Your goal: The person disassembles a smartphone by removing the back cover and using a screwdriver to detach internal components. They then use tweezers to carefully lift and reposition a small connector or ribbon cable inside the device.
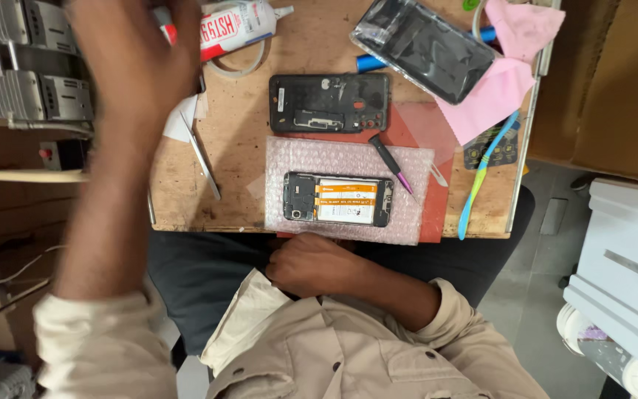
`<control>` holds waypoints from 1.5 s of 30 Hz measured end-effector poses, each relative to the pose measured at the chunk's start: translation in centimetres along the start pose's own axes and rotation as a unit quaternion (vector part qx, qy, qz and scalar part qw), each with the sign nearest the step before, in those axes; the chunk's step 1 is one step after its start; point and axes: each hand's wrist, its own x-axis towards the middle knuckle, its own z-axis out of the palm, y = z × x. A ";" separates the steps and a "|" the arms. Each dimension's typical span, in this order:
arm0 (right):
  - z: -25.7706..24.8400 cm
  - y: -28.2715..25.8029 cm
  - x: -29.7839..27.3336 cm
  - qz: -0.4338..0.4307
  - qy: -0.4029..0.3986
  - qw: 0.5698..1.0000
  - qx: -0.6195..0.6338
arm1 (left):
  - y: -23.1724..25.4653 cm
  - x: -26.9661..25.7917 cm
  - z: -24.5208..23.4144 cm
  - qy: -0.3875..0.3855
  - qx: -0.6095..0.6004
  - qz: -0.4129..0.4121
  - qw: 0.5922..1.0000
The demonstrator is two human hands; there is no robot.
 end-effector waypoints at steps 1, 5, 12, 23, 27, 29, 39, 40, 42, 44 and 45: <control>-0.5 -0.1 -0.2 -0.006 0.000 1.000 0.011 | 2.1 -1.9 -0.5 -0.010 -0.047 -0.039 0.998; -2.1 -0.4 -1.3 -0.036 0.041 0.998 0.023 | 8.8 -8.4 -1.2 -0.057 -0.220 -0.316 0.921; -6.1 0.4 -4.4 0.048 0.222 0.968 -0.102 | 16.1 -15.2 -2.3 -0.056 -0.259 -0.218 0.939; -7.1 -0.6 -6.7 0.200 0.216 0.924 -0.245 | 16.1 -17.1 -0.5 -0.149 -0.291 -0.094 0.940; -5.2 -0.2 -7.2 0.188 0.225 0.919 -0.264 | 15.9 -17.8 0.1 -0.138 -0.301 -0.094 0.939; -4.4 0.1 -7.4 0.187 0.226 0.914 -0.280 | 15.9 -17.9 0.3 -0.138 -0.295 -0.088 0.941; -3.0 2.2 -8.4 0.154 0.193 0.889 -0.385 | 15.9 -18.1 0.3 -0.136 -0.301 -0.095 0.939; -3.0 2.2 -8.4 0.151 0.187 0.887 -0.394 | 15.9 -17.2 -0.5 -0.137 -0.302 -0.094 0.939; -3.1 2.2 -8.5 0.146 0.176 0.881 -0.414 | 16.0 -15.7 -2.0 -0.135 -0.303 -0.092 0.939; -3.2 2.1 -8.6 0.147 0.169 0.882 -0.415 | 16.0 -14.9 -2.8 -0.132 -0.306 -0.092 0.938; -3.2 2.1 -8.6 0.148 0.166 0.882 -0.415 | 16.0 -14.7 -3.0 -0.129 -0.307 -0.094 0.938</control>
